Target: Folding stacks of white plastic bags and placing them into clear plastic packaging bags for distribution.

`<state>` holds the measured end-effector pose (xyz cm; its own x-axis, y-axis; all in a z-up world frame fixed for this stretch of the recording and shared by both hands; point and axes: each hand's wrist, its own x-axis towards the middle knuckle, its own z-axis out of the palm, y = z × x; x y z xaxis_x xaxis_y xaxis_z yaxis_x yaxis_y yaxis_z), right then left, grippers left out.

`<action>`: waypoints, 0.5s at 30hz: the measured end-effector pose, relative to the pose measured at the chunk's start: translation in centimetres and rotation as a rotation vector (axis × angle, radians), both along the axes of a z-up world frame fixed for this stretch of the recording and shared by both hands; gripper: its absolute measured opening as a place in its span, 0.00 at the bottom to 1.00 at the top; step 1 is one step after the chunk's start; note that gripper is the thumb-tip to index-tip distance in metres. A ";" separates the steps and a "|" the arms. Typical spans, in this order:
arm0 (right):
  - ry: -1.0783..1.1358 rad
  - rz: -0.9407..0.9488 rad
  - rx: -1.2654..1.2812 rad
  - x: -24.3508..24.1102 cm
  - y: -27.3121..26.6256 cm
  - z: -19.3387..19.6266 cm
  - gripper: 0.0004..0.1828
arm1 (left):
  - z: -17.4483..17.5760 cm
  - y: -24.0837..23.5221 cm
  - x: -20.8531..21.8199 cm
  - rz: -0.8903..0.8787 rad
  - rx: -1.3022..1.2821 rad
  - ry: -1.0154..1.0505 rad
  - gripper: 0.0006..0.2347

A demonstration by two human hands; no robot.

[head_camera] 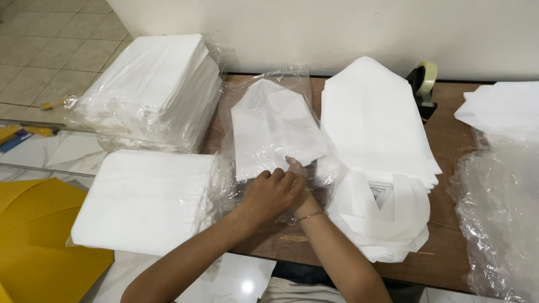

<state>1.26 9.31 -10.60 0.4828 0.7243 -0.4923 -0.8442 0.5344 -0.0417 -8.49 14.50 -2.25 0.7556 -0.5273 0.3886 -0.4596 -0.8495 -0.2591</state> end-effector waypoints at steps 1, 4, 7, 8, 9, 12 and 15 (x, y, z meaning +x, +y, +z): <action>0.018 0.022 0.018 0.1 -0.2 -0.1 0.32 | -0.1 0.0 0.1 0.011 0.012 -0.004 0.10; 0.071 0.098 0.069 0.2 -1.0 -0.3 0.34 | -0.8 -0.2 0.4 0.017 0.023 -0.009 0.10; 0.123 0.180 0.123 0.1 -1.5 -0.4 0.36 | -2.4 -0.4 0.4 -0.006 0.016 -0.033 0.11; 0.138 0.209 0.142 0.2 -1.6 -0.3 0.37 | -3.0 -0.4 0.5 -0.024 0.010 -0.059 0.12; 0.152 0.239 0.161 0.3 -1.7 -0.3 0.38 | -3.3 -0.2 0.3 -0.017 0.011 -0.059 0.12; 0.187 0.308 0.193 0.0 -1.1 0.5 0.39 | -3.2 -0.1 -0.6 -0.003 0.028 0.001 0.25; -0.063 0.147 -0.407 -0.4 0.3 -0.7 0.41 | -1.3 -0.5 -1.6 0.081 0.035 -0.013 0.15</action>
<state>0.88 9.59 -11.29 0.4269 0.5405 -0.7250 -0.8993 0.3381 -0.2775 -10.11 14.02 -3.58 0.7914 -0.4779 0.3812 -0.3857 -0.8741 -0.2952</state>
